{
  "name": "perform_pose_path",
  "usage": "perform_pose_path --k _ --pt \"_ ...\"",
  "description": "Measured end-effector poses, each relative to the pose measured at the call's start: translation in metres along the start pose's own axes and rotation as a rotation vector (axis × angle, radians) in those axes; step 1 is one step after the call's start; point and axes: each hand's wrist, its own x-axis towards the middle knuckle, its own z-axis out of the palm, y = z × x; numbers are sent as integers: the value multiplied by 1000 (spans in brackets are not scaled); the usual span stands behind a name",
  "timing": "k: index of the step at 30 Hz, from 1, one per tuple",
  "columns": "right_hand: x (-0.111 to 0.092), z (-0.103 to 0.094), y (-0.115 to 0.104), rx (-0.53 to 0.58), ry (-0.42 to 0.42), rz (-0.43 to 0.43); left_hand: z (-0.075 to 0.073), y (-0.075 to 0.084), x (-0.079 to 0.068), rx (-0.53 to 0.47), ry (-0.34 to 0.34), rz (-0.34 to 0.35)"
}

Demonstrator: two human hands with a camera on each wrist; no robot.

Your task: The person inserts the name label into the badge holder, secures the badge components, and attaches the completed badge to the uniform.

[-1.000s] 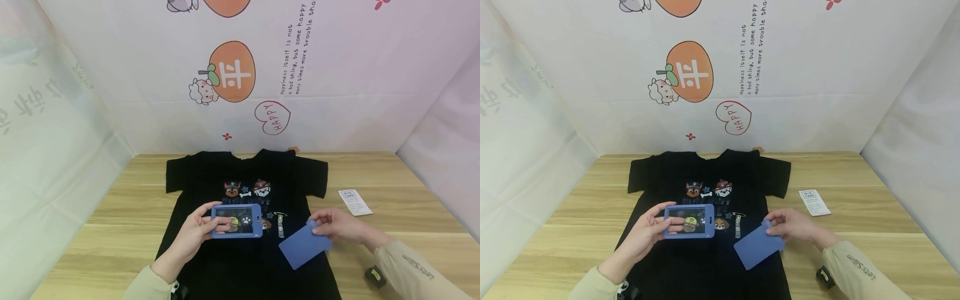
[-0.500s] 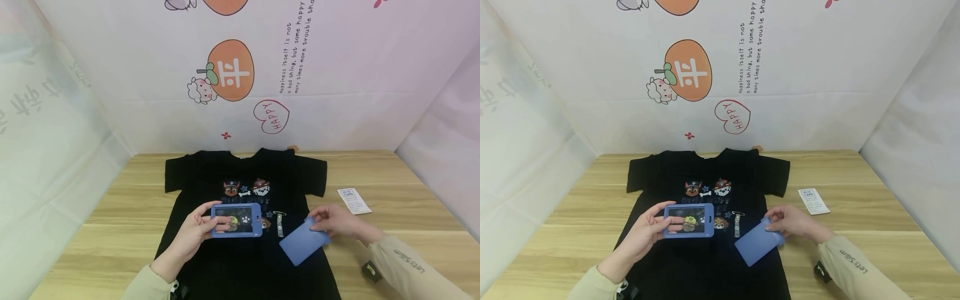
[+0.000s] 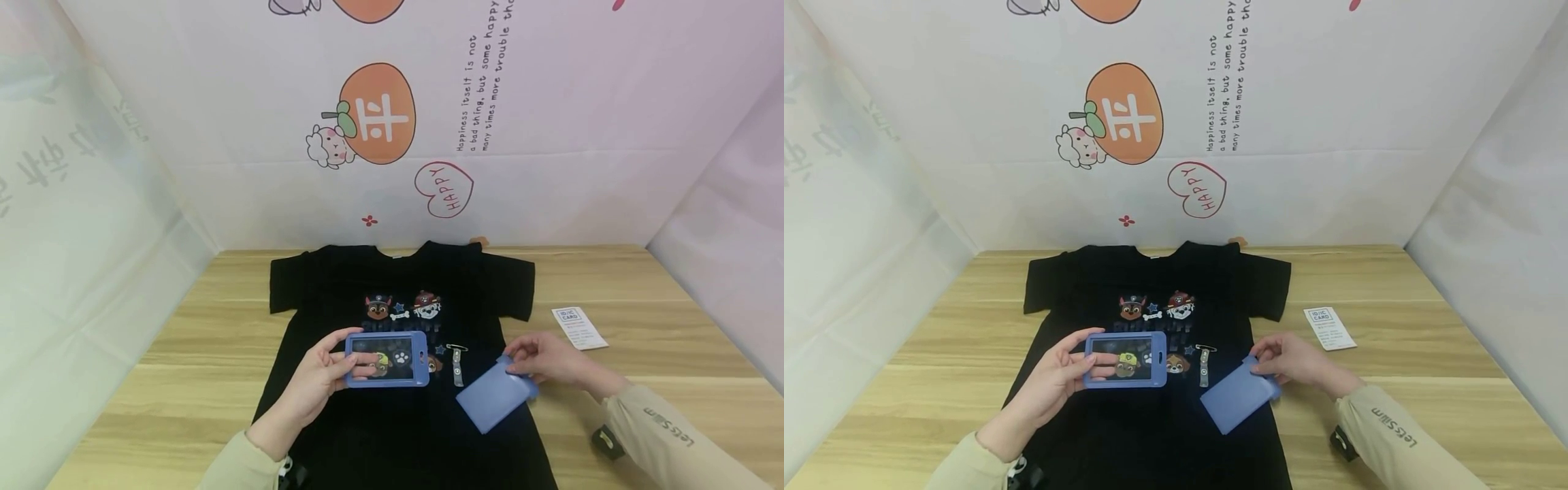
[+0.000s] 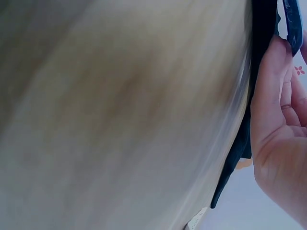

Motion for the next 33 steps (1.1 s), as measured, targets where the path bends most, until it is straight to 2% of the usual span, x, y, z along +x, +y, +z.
perform_pose_path --k 18,27,33 --pt "-5 -6 2 22 -13 -5 1 2 -1 -19 -4 -11" --pt "-9 -9 4 29 16 36 1 2 -1 -32 -12 -13" --pt "-12 -13 5 69 22 7 1 2 -1 -32 -15 -10"
